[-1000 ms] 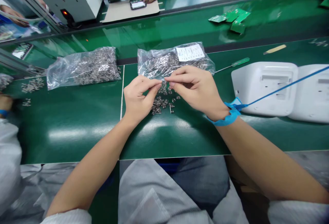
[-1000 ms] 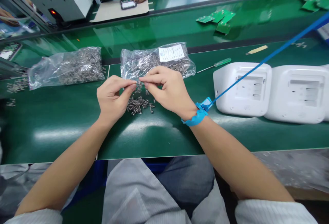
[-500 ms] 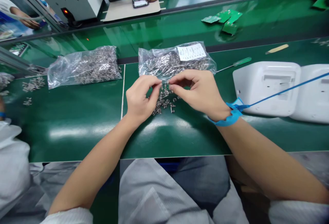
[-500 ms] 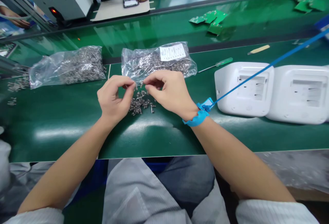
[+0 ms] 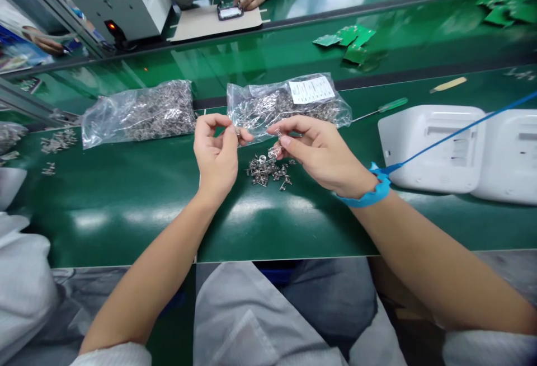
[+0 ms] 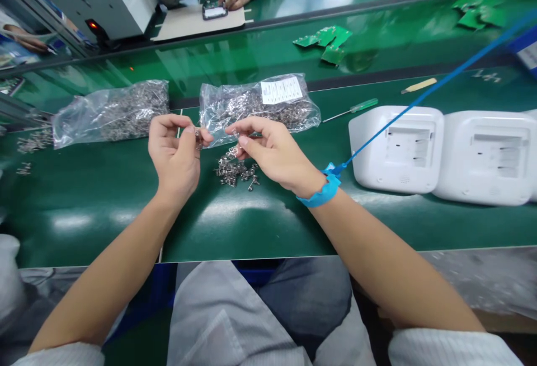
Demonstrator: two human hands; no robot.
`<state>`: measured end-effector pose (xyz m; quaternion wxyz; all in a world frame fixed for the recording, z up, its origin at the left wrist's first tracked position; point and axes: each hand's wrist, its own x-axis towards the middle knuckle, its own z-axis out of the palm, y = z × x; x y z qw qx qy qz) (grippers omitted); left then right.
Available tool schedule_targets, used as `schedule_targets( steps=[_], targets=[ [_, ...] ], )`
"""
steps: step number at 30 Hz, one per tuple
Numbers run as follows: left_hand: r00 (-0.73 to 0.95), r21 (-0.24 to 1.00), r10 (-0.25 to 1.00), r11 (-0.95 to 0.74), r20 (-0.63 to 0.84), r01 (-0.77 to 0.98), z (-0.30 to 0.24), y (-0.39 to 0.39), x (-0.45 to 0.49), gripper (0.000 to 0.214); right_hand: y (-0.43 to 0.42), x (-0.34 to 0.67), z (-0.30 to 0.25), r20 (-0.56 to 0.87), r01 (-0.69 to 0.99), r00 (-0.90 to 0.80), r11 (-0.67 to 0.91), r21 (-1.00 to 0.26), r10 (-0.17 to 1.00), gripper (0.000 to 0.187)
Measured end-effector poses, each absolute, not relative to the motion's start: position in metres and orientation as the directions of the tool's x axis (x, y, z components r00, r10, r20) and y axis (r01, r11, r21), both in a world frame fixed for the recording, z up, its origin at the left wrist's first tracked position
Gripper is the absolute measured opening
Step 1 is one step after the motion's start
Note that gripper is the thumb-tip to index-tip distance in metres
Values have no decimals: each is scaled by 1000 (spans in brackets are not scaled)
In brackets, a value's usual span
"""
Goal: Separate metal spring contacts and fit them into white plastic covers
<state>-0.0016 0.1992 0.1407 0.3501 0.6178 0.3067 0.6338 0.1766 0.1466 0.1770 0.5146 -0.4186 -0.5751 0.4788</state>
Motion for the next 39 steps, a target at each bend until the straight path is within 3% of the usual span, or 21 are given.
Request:
schedule_targets(
  steps=[4, 7, 10, 12, 14, 17, 20, 23, 33, 39],
  targets=[
    [55, 851, 851, -515, 521, -104, 138, 200, -1, 23, 142, 167, 177, 116, -151, -225, 83, -985, 968, 25],
    [90, 846, 842, -522, 531, -106, 137, 199, 0, 27, 138, 160, 176, 73, -121, -313, 37, -992, 947, 17],
    [120, 835, 827, -542, 550, -94, 136, 199, 0, 26, 136, 156, 172, 163, 153, -273, 210, -966, 948, 2],
    [122, 835, 826, -540, 550, -107, 137, 200, -1, 25, 134, 155, 169, 285, 389, -262, 371, -843, 922, 9],
    [127, 837, 828, -532, 546, -130, 138, 199, -2, 25, 134, 154, 167, 367, 491, -205, 420, -764, 907, 14],
    [172, 824, 806, -546, 566, -151, 140, 197, -1, 24, 135, 154, 167, 371, 349, -23, 355, -867, 929, 21],
    [218, 797, 767, -588, 604, -141, 143, 193, 0, 23, 140, 157, 169, 298, 102, -40, 300, -948, 954, 29],
    [231, 775, 743, -623, 629, -106, 148, 190, 1, 24, 143, 162, 172, 216, -34, -63, 214, -976, 974, 36],
    [286, 749, 700, -652, 654, -117, 153, 185, -3, 14, 147, 181, 181, 163, -37, -136, 159, -987, 977, 36],
    [257, 701, 665, -709, 701, -75, 154, 186, -3, 15, 148, 179, 179, 36, -201, -207, -6, -980, 978, 34]
  ],
)
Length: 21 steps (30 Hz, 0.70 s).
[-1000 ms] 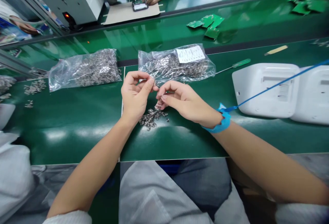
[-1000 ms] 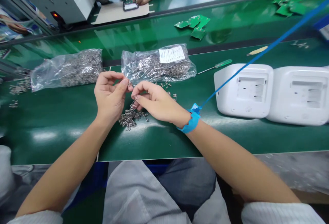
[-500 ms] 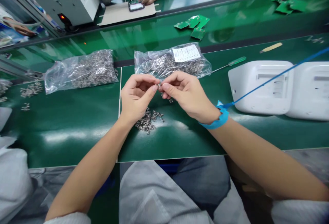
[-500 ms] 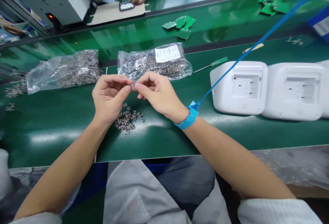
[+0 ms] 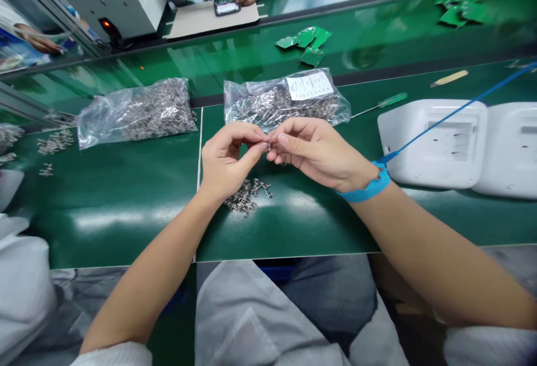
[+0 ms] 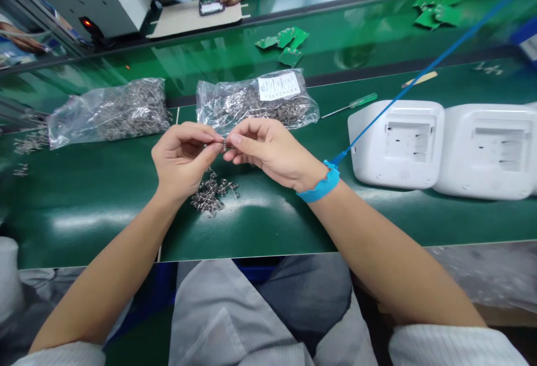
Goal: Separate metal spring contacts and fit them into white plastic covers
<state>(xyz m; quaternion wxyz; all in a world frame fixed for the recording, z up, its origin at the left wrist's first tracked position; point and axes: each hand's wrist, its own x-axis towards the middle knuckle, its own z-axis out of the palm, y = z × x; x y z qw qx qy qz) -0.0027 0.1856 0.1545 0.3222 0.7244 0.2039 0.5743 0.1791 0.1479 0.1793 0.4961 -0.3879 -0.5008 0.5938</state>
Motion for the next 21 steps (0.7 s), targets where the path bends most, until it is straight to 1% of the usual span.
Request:
schedule_targets(
  steps=[2, 4, 6, 7, 9, 11, 12, 15, 17, 19, 20, 21],
  targets=[
    [254, 694, 660, -716, 707, -72, 156, 186, -2, 18, 149, 179, 175, 41, -222, -191, -3, -975, 981, 33],
    [259, 718, 682, -692, 684, -76, 156, 187, -2, 21, 150, 179, 172, 86, -183, -167, 55, -982, 982, 32],
    [261, 751, 713, -654, 651, -90, 156, 188, -2, 23, 150, 180, 173, 173, -84, -145, 162, -983, 974, 28],
    [259, 764, 725, -638, 638, -96, 155, 188, -2, 24, 150, 181, 174, 237, -4, -132, 239, -971, 962, 25],
    [260, 778, 737, -619, 623, -110, 153, 190, -2, 25, 148, 181, 180, 391, 213, -123, 409, -887, 912, 14],
    [274, 791, 746, -599, 608, -124, 152, 191, -3, 24, 145, 181, 186, 509, 419, -153, 522, -743, 847, 1],
    [282, 800, 751, -586, 597, -132, 151, 192, -3, 23, 144, 181, 187, 539, 489, -166, 544, -682, 826, 6],
    [306, 827, 772, -547, 557, -126, 149, 192, -3, 23, 141, 181, 186, 531, 608, -175, 516, -603, 829, 14],
    [309, 835, 781, -541, 542, -96, 148, 192, -3, 24, 140, 182, 181, 514, 676, -220, 510, -532, 829, 18],
    [309, 838, 786, -541, 536, -77, 147, 191, -3, 23, 141, 182, 177, 530, 716, -303, 556, -422, 792, 24],
    [309, 836, 784, -543, 538, -77, 147, 191, -3, 22, 141, 182, 177, 555, 713, -332, 588, -382, 763, 25],
    [308, 832, 780, -548, 544, -82, 146, 191, -3, 20, 141, 181, 176, 582, 700, -341, 613, -367, 738, 25]
  ],
)
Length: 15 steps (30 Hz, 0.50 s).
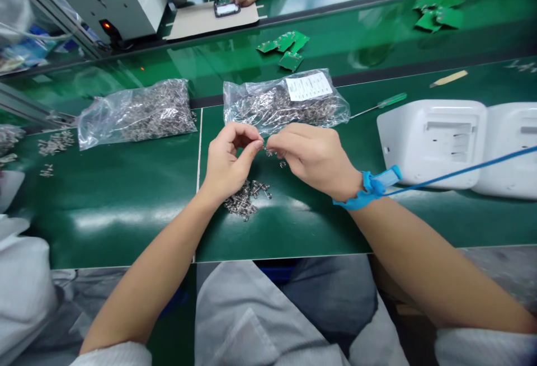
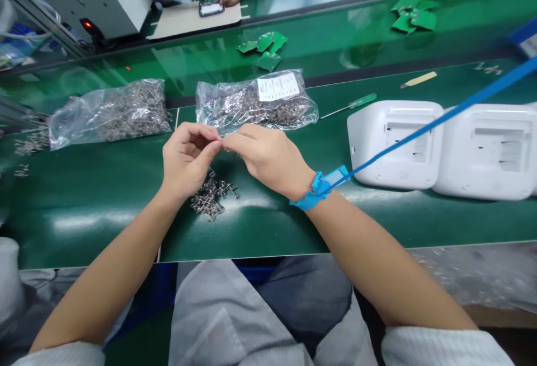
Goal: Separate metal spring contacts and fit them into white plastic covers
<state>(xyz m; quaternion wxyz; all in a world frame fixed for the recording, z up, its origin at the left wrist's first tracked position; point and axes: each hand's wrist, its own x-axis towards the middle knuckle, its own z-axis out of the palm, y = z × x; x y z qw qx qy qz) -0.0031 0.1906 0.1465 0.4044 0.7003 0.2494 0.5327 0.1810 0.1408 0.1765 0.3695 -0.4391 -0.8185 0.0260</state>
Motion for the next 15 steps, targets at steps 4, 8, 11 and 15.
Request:
schedule_targets(
  steps=[4, 8, 11, 15],
  targets=[
    [288, 790, 747, -609, 599, -64, 146, 191, -4, 13, 140, 175, 180, 633, 611, -241, 622, -490, 736, 11],
    [273, 752, 723, -659, 635, -5, 144, 191, -5, 8, 142, 170, 176, 700, 609, -150, 623, -491, 698, 13],
    [263, 735, 714, -677, 649, 23, 142, 190, -4, 7, 142, 167, 172, 745, 657, -138, 623, -424, 653, 19],
    [232, 769, 747, -639, 623, -6, 142, 189, -2, 9, 140, 165, 171, 755, 680, -91, 595, -429, 649, 21]
  ],
)
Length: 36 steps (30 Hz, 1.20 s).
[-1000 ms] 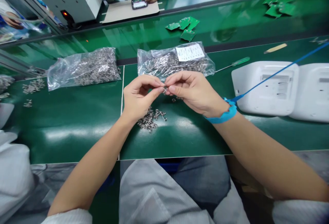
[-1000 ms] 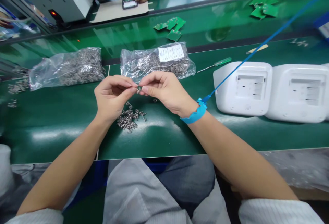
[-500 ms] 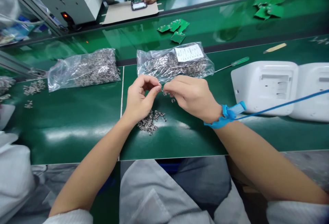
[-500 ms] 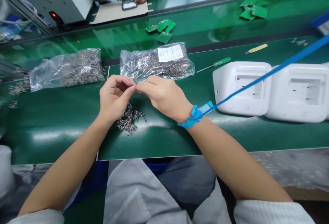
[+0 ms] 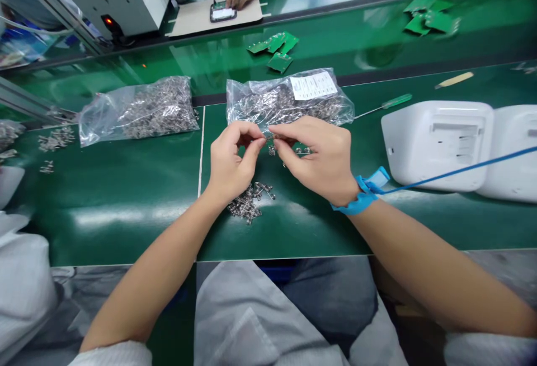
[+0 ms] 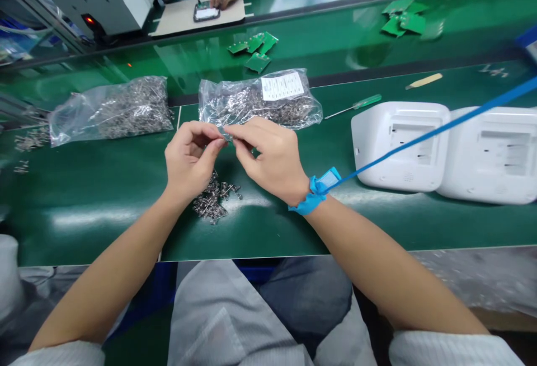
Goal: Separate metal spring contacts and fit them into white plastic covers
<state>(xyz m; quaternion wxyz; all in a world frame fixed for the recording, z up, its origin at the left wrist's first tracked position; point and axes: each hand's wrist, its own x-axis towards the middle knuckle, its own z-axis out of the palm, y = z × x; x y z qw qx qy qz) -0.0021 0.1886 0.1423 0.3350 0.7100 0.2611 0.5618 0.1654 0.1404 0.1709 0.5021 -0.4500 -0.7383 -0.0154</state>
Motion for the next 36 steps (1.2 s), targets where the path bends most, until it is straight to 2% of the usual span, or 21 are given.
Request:
schedule_targets(
  steps=[5, 9, 12, 14, 17, 19, 21, 23, 26, 29, 31, 33, 36],
  targets=[
    [234, 890, 861, -413, 451, -194, 144, 191, 0, 24, 140, 163, 168, 718, 594, -54, 600, -535, 694, 20],
    [264, 924, 908, -245, 325, -295, 143, 193, 0, 32, 140, 162, 167, 583, 431, 15, 521, -737, 812, 13],
    [264, 927, 910, -242, 319, -286, 145, 193, 1, 33, 141, 163, 173, 440, 227, 22, 424, -877, 898, 2],
    [255, 924, 907, -263, 335, -278, 146, 192, 1, 34, 142, 165, 177, 382, 135, -9, 379, -915, 924, 5],
    [270, 923, 898, -276, 347, -269, 147, 191, 1, 34, 144, 168, 178, 346, 93, -26, 347, -933, 938, 10],
    [286, 926, 893, -278, 347, -255, 148, 191, 1, 34, 146, 170, 177, 353, 126, -20, 353, -927, 935, 10],
    [309, 933, 887, -284, 344, -222, 148, 191, -1, 33, 147, 173, 175, 398, 231, -24, 393, -890, 917, 10],
    [358, 940, 870, -298, 339, -165, 148, 191, -2, 28, 148, 175, 173, 498, 403, -69, 481, -779, 864, 7],
    [433, 928, 832, -372, 347, -27, 149, 191, -4, 11, 148, 178, 171, 661, 629, -211, 618, -472, 720, 19],
    [472, 851, 794, -502, 383, 155, 151, 189, -6, 6, 146, 178, 170, 681, 740, -344, 633, -228, 647, 27],
    [499, 827, 786, -520, 365, 215, 151, 188, -6, 9, 145, 178, 171, 642, 779, -397, 611, -143, 656, 28],
    [515, 855, 797, -474, 316, 209, 149, 188, -6, 10, 145, 178, 172, 620, 789, -430, 607, -95, 656, 29],
    [479, 901, 829, -404, 289, 158, 145, 188, -5, 5, 145, 179, 171, 638, 745, -463, 660, -97, 616, 29]
  ],
)
